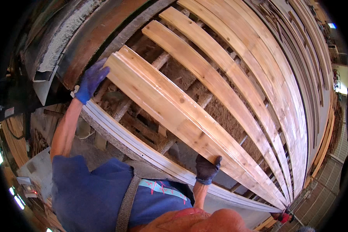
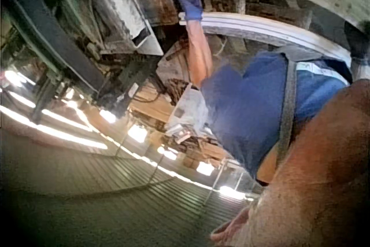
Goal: The person applies a white substance to a curved wooden plank using a brush and places it onto a curved wooden frame. They repeat this process with several planks, using a hammer to secure them into position on the structure.
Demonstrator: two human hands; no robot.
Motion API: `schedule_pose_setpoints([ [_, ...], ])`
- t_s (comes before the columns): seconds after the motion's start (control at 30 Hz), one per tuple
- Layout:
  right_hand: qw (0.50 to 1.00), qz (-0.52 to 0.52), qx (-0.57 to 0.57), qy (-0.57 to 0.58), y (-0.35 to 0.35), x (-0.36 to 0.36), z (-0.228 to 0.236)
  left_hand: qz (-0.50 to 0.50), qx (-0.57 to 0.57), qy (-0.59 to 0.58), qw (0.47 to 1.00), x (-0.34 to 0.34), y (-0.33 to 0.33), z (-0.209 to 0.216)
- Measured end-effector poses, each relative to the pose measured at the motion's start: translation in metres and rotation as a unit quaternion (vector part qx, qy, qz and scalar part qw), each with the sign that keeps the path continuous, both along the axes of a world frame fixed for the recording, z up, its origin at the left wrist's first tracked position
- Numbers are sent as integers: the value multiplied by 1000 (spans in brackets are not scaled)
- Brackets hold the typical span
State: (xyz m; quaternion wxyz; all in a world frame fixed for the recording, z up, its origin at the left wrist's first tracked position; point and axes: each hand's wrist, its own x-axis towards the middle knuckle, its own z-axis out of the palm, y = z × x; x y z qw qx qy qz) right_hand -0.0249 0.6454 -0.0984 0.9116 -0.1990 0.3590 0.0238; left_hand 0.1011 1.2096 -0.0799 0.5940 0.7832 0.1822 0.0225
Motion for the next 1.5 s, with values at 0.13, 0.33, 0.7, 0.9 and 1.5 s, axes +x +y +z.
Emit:
schedule_pose_setpoints([
  [0.13, 999, -17, -15, -37, -10, 32, -13, 11, -56, -27, 998, 49, -35, 12],
  [0.33, 995, -49, -30, -80, -19, 119, -14, -17, 187, -94, 978, 129, -37, -21],
  [0.7, 996, -61, -61, 27, 2, 7, -14, -3, 218, -35, 975, 4, -18, -23],
  [0.9, 995, -23, -96, -14, -17, 88, -20, 11, 160, -58, 985, 95, -42, -30],
  [1.5, 997, 73, -10, 33, -3, 13, -9, -33, 284, 28, 958, 16, -24, -21],
])
